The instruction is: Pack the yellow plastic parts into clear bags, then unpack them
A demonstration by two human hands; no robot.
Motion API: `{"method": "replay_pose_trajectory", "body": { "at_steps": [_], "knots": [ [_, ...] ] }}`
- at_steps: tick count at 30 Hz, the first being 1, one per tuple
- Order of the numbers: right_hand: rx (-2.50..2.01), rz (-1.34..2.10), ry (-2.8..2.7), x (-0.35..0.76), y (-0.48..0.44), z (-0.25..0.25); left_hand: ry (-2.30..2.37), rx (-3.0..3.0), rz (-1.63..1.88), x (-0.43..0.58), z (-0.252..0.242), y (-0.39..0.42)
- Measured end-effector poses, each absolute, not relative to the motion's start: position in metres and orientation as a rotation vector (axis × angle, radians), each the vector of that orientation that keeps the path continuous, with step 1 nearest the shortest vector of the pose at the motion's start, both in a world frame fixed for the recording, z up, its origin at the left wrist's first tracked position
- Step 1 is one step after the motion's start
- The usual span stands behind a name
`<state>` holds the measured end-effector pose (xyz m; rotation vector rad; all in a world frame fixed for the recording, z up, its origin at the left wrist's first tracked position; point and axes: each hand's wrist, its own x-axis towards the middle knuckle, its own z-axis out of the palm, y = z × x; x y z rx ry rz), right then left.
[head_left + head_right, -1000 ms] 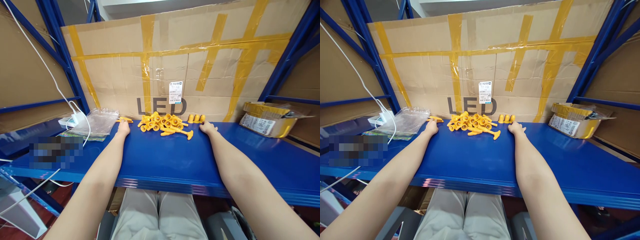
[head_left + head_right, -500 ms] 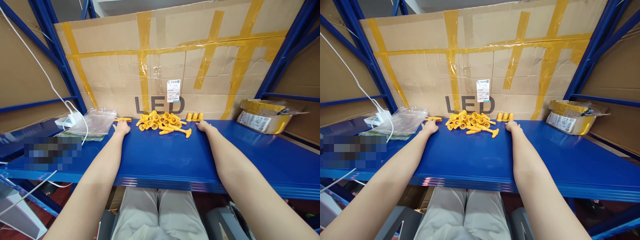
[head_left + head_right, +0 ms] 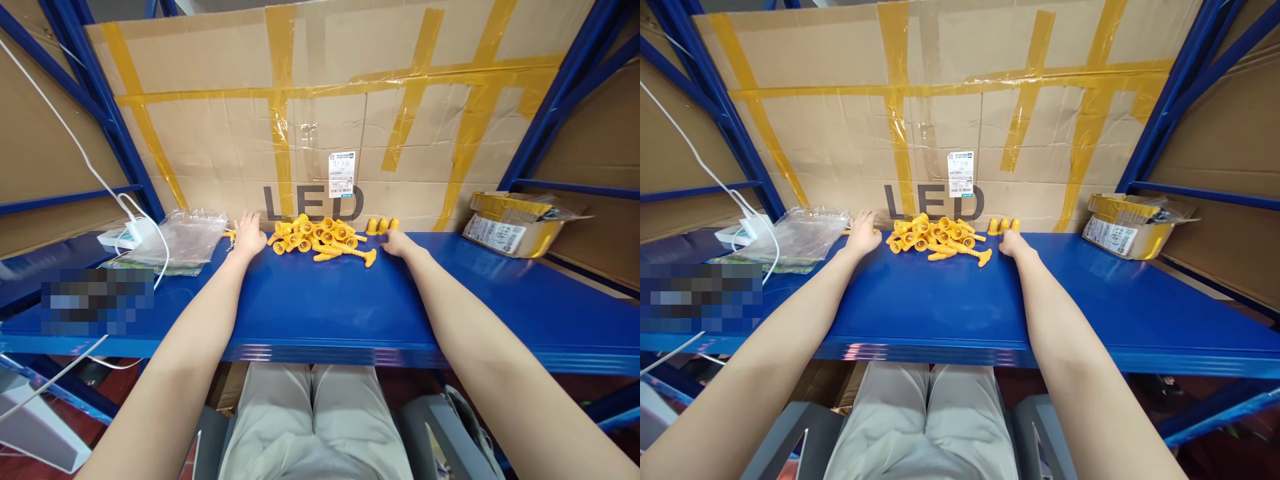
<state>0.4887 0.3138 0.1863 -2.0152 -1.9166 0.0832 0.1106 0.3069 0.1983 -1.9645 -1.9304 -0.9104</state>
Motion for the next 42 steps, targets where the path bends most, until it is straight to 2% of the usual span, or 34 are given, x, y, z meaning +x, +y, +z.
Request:
{"method": "replay_pose_trajectory", "body": {
  "at_steps": [4,9,11,13,19,27,34,37,42],
  "knots": [
    [-1.968,-0.080,-1.892,0.463,0.297,0.220,-1.830,-2.007,-0.972,0.115,0.202,0.305],
    [-1.718,0.319,-2.298,0.425,0.277,0.236,-1.731,-2.051,-1.050,0.115,0.201,0.306],
    [-1.745,0.350,-2.377,0.411,0.272,0.231,-1.693,-2.062,-1.072,0.115,0.201,0.306],
    [-1.775,0.297,-2.411,0.400,0.268,0.225,-1.659,-2.073,-1.088,0.116,0.202,0.306],
    [-1.874,-0.172,-2.478,0.385,0.266,0.217,-1.598,-2.128,-1.085,0.119,0.205,0.305],
    [-1.913,-0.086,-2.418,0.403,0.273,0.220,-1.611,-2.110,-1.076,0.121,0.205,0.304],
    [-1.752,-0.191,-2.144,0.405,0.258,0.248,-1.492,-2.169,-1.111,0.127,0.210,0.299],
    [-1.471,-0.085,-1.991,0.401,0.250,0.256,-1.434,-2.241,-1.135,0.136,0.213,0.291],
    [-0.980,0.413,-1.907,0.392,0.248,0.253,-1.408,-2.413,-1.094,0.153,0.220,0.272]
  ]
}}
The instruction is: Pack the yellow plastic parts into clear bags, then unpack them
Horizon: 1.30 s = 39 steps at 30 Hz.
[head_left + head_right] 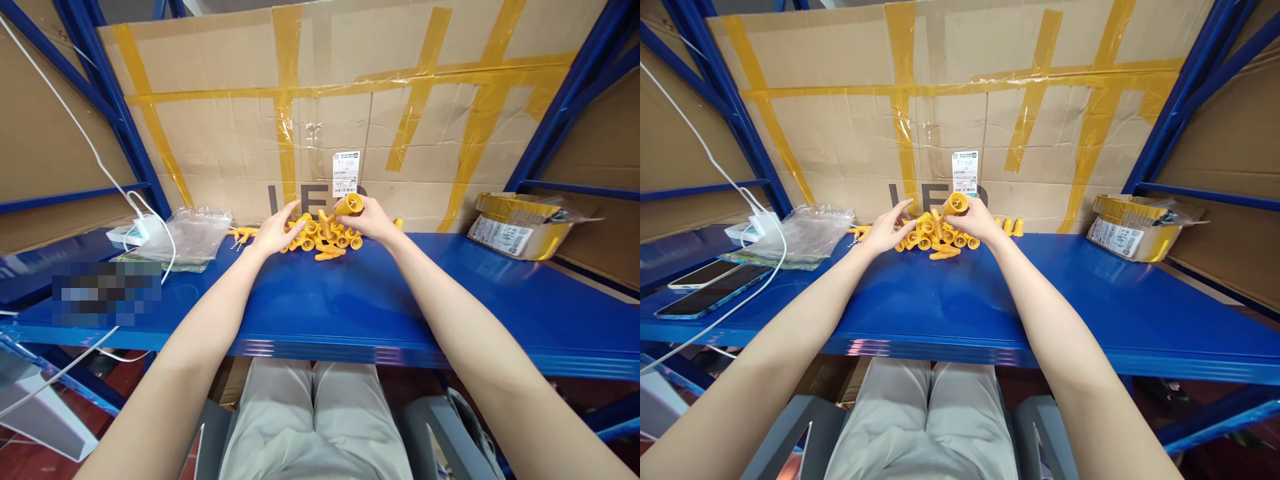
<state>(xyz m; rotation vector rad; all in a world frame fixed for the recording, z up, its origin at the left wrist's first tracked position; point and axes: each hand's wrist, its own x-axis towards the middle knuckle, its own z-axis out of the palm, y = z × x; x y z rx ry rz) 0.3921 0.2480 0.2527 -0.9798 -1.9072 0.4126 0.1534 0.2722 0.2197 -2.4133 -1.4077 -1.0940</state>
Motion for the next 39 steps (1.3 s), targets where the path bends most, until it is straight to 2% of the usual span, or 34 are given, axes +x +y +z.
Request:
{"method": "replay_pose_trajectory", "body": {
  "at_steps": [7,14,17,22,27,32,39],
  "knots": [
    [-0.703,0.855,-1.778,0.382,0.247,0.245,-1.329,-2.463,-0.913,0.171,0.222,0.265],
    [-0.648,1.054,-1.688,0.382,0.253,0.241,-1.402,-2.326,-0.936,0.178,0.221,0.264],
    [-0.758,0.912,-1.698,0.383,0.257,0.239,-1.449,-2.227,-0.998,0.179,0.222,0.263],
    [-1.050,0.378,-1.954,0.384,0.263,0.233,-1.470,-2.183,-0.923,0.176,0.224,0.260],
    [-1.156,-0.013,-2.294,0.383,0.265,0.228,-1.452,-2.237,-0.773,0.176,0.223,0.260],
    [-1.226,-0.338,-2.290,0.385,0.264,0.228,-1.407,-2.272,-0.764,0.177,0.222,0.264],
    [-1.172,-0.292,-2.334,0.382,0.258,0.229,-1.397,-2.260,-0.828,0.175,0.219,0.268]
  ]
}}
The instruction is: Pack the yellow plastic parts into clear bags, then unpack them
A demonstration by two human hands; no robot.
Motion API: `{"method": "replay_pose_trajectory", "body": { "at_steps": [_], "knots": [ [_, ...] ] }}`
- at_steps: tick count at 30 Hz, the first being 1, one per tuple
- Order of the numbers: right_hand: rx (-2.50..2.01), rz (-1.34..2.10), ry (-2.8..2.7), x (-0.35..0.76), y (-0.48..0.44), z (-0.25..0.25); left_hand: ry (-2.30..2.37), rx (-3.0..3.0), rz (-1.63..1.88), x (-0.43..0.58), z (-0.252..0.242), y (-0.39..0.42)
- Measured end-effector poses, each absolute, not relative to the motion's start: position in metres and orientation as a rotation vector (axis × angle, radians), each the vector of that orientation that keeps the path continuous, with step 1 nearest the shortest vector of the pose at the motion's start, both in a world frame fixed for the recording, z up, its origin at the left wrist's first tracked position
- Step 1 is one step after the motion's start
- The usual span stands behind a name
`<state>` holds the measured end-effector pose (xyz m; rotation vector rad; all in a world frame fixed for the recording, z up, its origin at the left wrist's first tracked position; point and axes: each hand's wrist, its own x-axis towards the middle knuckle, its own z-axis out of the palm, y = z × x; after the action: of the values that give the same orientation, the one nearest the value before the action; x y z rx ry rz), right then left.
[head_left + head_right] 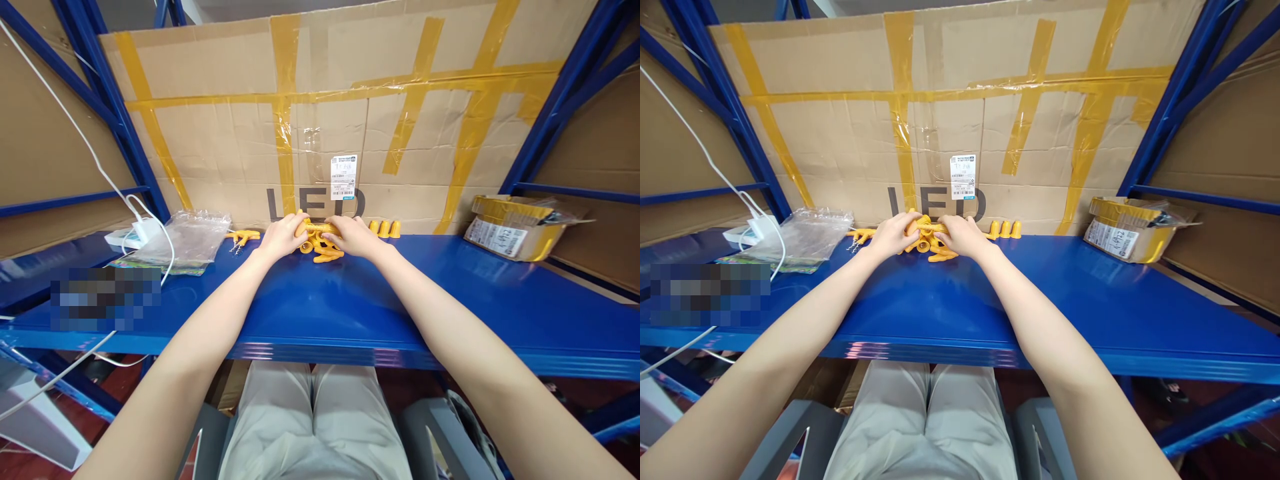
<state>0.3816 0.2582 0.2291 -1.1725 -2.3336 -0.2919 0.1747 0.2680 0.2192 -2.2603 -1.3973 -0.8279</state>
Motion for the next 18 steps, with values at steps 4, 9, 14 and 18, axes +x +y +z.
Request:
{"method": "replay_pose_trajectory", "body": {
  "at_steps": [4,9,14,18],
  "knots": [
    [-1.223,-0.283,-2.369,0.380,0.256,0.230,-1.395,-2.275,-0.796,0.175,0.217,0.270],
    [-1.200,-0.378,-2.291,0.384,0.258,0.230,-1.424,-2.275,-0.837,0.176,0.221,0.266],
    [-1.214,-0.379,-2.219,0.392,0.265,0.228,-1.528,-2.209,-0.866,0.171,0.224,0.264],
    [-1.200,-0.383,-2.163,0.398,0.267,0.229,-1.664,-2.109,-0.889,0.164,0.222,0.270]
  ]
}}
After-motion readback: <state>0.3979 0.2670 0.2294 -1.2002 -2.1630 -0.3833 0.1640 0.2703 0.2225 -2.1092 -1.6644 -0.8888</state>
